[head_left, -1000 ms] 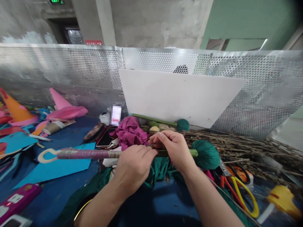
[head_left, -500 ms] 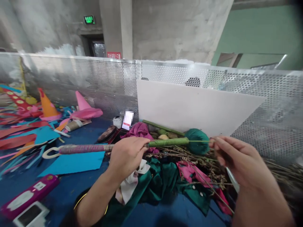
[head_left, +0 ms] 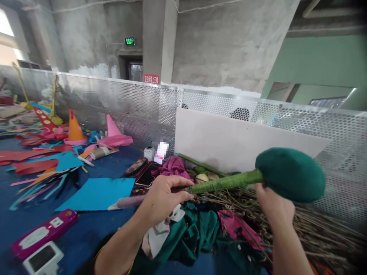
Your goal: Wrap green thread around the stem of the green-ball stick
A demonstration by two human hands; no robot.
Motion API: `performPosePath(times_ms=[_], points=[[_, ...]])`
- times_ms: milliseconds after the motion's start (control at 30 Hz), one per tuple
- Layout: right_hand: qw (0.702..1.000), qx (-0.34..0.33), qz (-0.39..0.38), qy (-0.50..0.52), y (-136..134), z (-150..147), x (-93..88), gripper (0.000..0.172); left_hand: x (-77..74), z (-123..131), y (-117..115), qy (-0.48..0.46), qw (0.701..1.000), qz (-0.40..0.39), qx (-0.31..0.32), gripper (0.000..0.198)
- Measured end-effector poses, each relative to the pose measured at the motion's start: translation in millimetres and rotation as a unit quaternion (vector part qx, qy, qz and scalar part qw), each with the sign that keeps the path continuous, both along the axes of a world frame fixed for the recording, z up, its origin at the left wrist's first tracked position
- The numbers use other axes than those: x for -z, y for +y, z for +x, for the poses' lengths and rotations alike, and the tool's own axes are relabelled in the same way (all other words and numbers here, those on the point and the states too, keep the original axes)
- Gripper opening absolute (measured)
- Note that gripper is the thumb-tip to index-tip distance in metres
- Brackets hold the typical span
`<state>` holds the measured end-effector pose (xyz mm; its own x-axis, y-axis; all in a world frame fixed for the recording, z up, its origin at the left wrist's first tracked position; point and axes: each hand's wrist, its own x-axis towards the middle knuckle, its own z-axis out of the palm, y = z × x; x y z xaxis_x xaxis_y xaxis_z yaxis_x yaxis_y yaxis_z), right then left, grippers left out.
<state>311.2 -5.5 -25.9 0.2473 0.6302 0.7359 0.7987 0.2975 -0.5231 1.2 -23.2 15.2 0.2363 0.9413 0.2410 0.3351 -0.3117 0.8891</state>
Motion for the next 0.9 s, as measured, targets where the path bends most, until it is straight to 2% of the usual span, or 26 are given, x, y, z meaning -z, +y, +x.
performPosePath(times_ms=[67, 100, 167, 233, 300, 367, 433, 500, 567, 633, 700, 767, 800, 833, 900], points=[[1.000, 0.001, 0.007, 0.005, -2, -23, 1.5, 0.029, -0.6, 5, -4, -0.052, 0.998, -0.043, -0.004, 0.022], [1.000, -0.025, 0.000, 0.015, -4, -38, 2.8, 0.022, -0.1, 7, -5, -0.072, 0.996, -0.058, -0.006, 0.024], [0.988, -0.137, -0.038, 0.061, -10, -71, 6.8, 0.021, 1.7, 11, -5, -0.096, 0.993, -0.074, -0.006, 0.026], [0.951, -0.272, -0.088, 0.118, -16, -101, 12.3, 0.028, 4.3, 14, -4, -0.108, 0.991, -0.078, 0.000, 0.026], [0.920, -0.344, -0.128, 0.138, -22, -122, 16.7, 0.028, 7.1, 15, -2, -0.117, 0.990, -0.073, 0.004, 0.025], [0.914, -0.354, -0.158, 0.118, -27, -132, 17.7, 0.019, 9.8, 14, 1, -0.125, 0.990, -0.069, -0.003, 0.026], [0.930, -0.328, -0.141, 0.088, -34, -133, 15.2, 0.024, 12.6, 12, 4, -0.136, 0.988, -0.070, -0.017, 0.027], [0.947, -0.304, -0.064, 0.078, -41, -133, 11.8, 0.025, 15.7, 11, 7, -0.140, 0.987, -0.071, -0.033, 0.027], [0.940, -0.325, 0.015, 0.099, -46, -135, 10.5, 0.021, 19.1, 10, 10, -0.137, 0.987, -0.065, -0.045, 0.027], [0.903, -0.392, 0.052, 0.168, -48, -142, 12.1, 0.023, 22.4, 11, 12, -0.127, 0.989, -0.053, -0.048, 0.025], [0.843, -0.466, 0.046, 0.264, -47, -150, 16.6, 0.029, 24.7, 13, 11, -0.113, 0.991, -0.047, -0.045, 0.025], [0.792, -0.502, 0.024, 0.347, -44, -157, 23.3, 0.035, 25.5, 16, 10, -0.097, 0.993, -0.050, -0.043, 0.024], [0.785, -0.498, 0.016, 0.367, -43, -159, 27.3, 0.037, 25.4, 17, 9, -0.093, 0.993, -0.054, -0.041, 0.024], [0.794, -0.481, 0.017, 0.371, -43, -161, 31.2, 0.038, 25.0, 18, 9, -0.093, 0.993, -0.056, -0.037, 0.023], [0.840, -0.414, 0.037, 0.349, -45, -163, 37.8, 0.038, 23.7, 19, 8, -0.101, 0.993, -0.056, -0.030, 0.023]])
